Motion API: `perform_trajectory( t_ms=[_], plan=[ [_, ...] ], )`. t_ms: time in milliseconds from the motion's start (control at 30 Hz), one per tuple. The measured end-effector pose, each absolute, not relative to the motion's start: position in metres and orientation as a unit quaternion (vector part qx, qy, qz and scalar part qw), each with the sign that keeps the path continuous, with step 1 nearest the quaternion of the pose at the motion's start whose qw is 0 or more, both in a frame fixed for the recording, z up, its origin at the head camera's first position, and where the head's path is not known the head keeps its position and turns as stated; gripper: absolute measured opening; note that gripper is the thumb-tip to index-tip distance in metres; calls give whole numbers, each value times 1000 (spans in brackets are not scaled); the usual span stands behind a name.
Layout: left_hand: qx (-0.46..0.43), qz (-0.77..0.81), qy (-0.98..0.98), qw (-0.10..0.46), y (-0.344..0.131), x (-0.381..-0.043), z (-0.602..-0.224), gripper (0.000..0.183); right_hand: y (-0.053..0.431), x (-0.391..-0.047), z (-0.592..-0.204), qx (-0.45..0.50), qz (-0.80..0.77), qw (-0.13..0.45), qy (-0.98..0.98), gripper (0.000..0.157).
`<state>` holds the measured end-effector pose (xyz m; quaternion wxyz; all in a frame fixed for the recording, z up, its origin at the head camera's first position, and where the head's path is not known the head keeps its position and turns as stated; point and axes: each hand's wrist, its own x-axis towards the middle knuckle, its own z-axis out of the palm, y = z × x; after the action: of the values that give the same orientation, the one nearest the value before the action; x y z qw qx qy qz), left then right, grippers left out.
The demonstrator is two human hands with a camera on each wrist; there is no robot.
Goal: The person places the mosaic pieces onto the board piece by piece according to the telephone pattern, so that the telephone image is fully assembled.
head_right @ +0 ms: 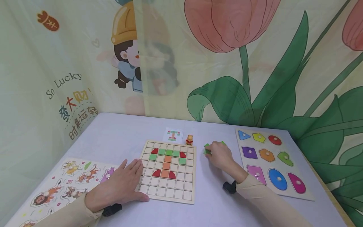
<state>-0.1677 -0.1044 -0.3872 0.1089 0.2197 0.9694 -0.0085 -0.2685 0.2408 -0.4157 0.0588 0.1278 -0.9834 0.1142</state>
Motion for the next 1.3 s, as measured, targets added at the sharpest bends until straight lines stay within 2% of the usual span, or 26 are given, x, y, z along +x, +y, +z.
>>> perform_trajectory(
  t_ms=[167, 733, 967, 1300],
  plan=[
    [219, -5, 970, 109, -104, -167, -387, 114, 239, -267, -414, 111, 120, 42, -986, 27],
    [221, -21, 969, 105, -104, -167, -387, 114, 236, -258, -414, 133, 121, 40, -983, 29],
    [221, -13, 970, 104, -104, -167, -388, 114, 222, -249, -402, 181, 133, 64, -972, 28],
    [222, -7, 970, 101, -105, -167, -388, 114, 173, -222, -388, 264, 187, 44, -945, 31]
  ],
)
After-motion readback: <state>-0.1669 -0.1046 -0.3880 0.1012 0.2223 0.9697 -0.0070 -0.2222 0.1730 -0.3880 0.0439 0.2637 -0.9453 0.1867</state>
